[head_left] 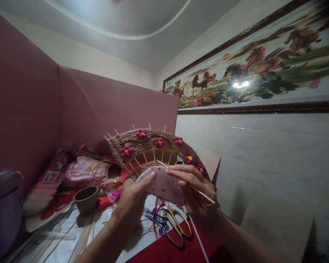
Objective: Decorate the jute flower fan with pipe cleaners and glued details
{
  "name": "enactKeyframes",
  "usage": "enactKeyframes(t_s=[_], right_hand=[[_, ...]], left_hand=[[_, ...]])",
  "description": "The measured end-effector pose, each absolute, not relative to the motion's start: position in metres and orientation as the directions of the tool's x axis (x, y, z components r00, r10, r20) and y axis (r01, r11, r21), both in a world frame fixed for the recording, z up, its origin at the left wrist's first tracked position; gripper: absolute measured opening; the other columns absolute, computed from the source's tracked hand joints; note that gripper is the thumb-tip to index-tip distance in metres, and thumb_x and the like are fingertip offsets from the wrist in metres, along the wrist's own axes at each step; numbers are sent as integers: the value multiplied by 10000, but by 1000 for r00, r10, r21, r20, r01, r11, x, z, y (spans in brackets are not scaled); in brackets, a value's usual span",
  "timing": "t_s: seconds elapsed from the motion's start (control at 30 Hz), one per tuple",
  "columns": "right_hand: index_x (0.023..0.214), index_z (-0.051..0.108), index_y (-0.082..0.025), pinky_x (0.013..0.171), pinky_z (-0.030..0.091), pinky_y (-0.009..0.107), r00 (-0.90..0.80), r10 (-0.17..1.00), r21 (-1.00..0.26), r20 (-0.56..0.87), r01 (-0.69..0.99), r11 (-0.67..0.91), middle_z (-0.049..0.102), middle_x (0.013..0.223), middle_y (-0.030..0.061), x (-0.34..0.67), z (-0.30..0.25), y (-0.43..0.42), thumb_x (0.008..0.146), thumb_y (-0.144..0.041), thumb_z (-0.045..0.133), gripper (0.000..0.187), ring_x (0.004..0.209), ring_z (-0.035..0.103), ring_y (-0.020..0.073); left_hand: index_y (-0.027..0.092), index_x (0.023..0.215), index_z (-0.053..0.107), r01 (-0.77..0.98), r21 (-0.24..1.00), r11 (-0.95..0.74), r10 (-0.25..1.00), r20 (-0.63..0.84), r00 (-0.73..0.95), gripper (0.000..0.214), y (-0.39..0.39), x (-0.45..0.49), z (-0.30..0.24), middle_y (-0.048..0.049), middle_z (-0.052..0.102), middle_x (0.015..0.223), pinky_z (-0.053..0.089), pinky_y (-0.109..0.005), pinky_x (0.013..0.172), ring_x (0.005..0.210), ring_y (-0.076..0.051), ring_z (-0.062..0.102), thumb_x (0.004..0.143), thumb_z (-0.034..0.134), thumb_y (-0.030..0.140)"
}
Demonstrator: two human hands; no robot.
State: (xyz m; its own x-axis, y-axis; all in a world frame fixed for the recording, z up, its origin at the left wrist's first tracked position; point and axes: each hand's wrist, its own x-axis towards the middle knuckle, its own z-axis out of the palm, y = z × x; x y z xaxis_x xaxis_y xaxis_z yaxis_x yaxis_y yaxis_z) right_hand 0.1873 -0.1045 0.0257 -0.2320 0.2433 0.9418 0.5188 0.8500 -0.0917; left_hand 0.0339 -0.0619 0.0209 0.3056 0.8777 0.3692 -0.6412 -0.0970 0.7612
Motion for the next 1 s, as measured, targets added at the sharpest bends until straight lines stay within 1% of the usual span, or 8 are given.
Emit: enactKeyframes(t_s=[0.13, 0.3, 0.4, 0.5, 0.67, 0.87, 1.0], right_hand=[[1121, 597, -218, 855, 521, 402, -276, 256, -90, 926, 499, 862, 622, 1074, 70, 185, 28, -104, 853, -53, 436, 354, 1024, 574, 186], [1112, 602, -216, 852, 515, 409, -232, 235, -83, 944, 522, 849, 627, 1068, 73, 186, 28, -105, 857, -61, 432, 343, 1022, 573, 192], [1113, 601, -219, 852, 518, 403, -241, 242, -83, 940, 526, 846, 627, 1064, 72, 185, 30, -107, 852, -60, 438, 345, 1016, 576, 188], [1111, 600, -223, 844, 525, 402, -272, 243, -74, 931, 511, 857, 635, 1049, 70, 184, 31, -109, 851, -53, 432, 353, 1012, 579, 186], [1110, 601, -216, 857, 514, 397, -223, 224, -74, 949, 531, 844, 625, 1066, 69, 186, 31, -108, 854, -53, 432, 347, 1019, 574, 183], [1133, 586, -197, 859, 523, 389, -292, 235, -58, 927, 508, 859, 610, 1079, 87, 183, 32, -107, 842, -29, 430, 370, 1037, 567, 184], [1125, 587, -216, 845, 527, 404, -267, 221, -48, 938, 530, 846, 622, 1052, 80, 183, 32, -108, 845, -35, 423, 372, 1013, 576, 184]], left_hand=[[91, 798, 722, -652, 753, -89, 878, 369, 306, 181, -61, 34, 21, -112, 693, 783, 487, -242, 636, 674, -160, 607, 675, 707, 223], [84, 812, 722, -645, 760, -83, 881, 359, 309, 210, -62, 33, 20, -121, 695, 790, 494, -250, 642, 696, -174, 617, 662, 719, 231], [80, 759, 718, -654, 752, -77, 892, 345, 291, 185, -64, 34, 22, -117, 692, 777, 489, -239, 629, 670, -159, 605, 645, 729, 224], [78, 744, 714, -661, 746, -83, 885, 361, 295, 166, -64, 34, 23, -110, 685, 757, 483, -230, 626, 663, -150, 595, 660, 716, 221], [83, 784, 718, -645, 759, -90, 876, 368, 312, 174, -62, 33, 20, -103, 680, 766, 481, -246, 639, 644, -146, 588, 695, 691, 230], [91, 820, 720, -662, 743, -100, 878, 379, 292, 195, -61, 34, 19, -107, 686, 810, 481, -237, 639, 691, -156, 601, 664, 713, 208], [83, 844, 713, -668, 738, -96, 877, 380, 294, 200, -60, 34, 18, -112, 685, 814, 476, -226, 622, 678, -147, 590, 691, 692, 210]])
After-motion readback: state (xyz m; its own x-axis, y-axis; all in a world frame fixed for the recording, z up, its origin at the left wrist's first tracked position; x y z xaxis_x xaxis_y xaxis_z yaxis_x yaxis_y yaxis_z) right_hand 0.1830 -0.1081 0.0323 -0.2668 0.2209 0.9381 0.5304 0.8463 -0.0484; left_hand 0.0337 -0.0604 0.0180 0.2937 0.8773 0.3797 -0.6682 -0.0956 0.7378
